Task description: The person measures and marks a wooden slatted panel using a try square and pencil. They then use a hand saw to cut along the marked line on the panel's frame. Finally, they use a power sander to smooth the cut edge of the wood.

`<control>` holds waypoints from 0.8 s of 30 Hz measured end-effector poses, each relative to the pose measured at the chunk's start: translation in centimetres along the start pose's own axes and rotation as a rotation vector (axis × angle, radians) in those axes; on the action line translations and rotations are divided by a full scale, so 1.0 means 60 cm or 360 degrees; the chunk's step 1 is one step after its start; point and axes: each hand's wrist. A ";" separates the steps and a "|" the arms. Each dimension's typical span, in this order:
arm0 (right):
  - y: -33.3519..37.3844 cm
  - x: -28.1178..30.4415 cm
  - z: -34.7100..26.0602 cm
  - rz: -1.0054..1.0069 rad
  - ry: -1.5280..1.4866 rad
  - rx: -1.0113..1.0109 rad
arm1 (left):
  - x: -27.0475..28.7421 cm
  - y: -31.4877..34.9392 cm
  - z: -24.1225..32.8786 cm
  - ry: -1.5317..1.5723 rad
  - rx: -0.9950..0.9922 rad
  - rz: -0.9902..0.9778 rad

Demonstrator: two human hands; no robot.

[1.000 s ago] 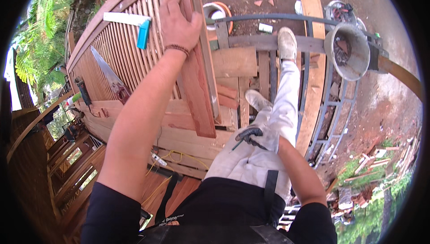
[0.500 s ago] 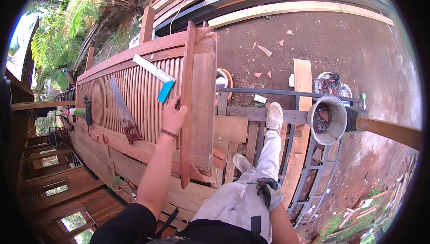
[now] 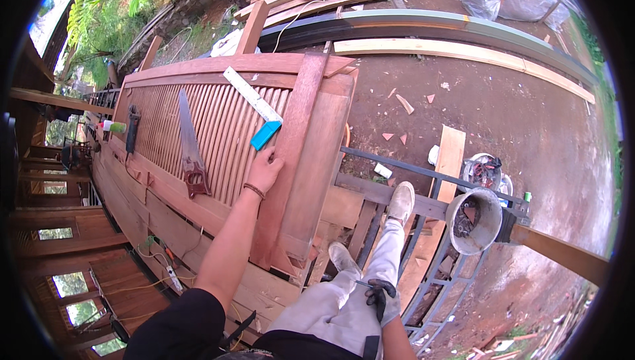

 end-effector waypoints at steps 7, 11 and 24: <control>-0.009 0.005 -0.017 0.0074 0.0214 0.0033 | 0.054 0.066 0.003 0.0257 0.0149 -0.0058; 0.000 -0.045 -0.038 0.0015 0.0127 0.0165 | 0.105 0.132 -0.067 -0.0080 0.0009 0.0355; 0.144 -0.586 -0.325 -0.1833 -0.0541 0.1465 | 0.106 0.183 -0.154 -0.0431 -0.0504 0.0755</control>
Point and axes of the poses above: each hand's wrist, its own y-axis away from the middle knuckle, its own x-axis out of the back of the hand, z = x × y, and after that the axes turned 13 degrees about x, right-handed
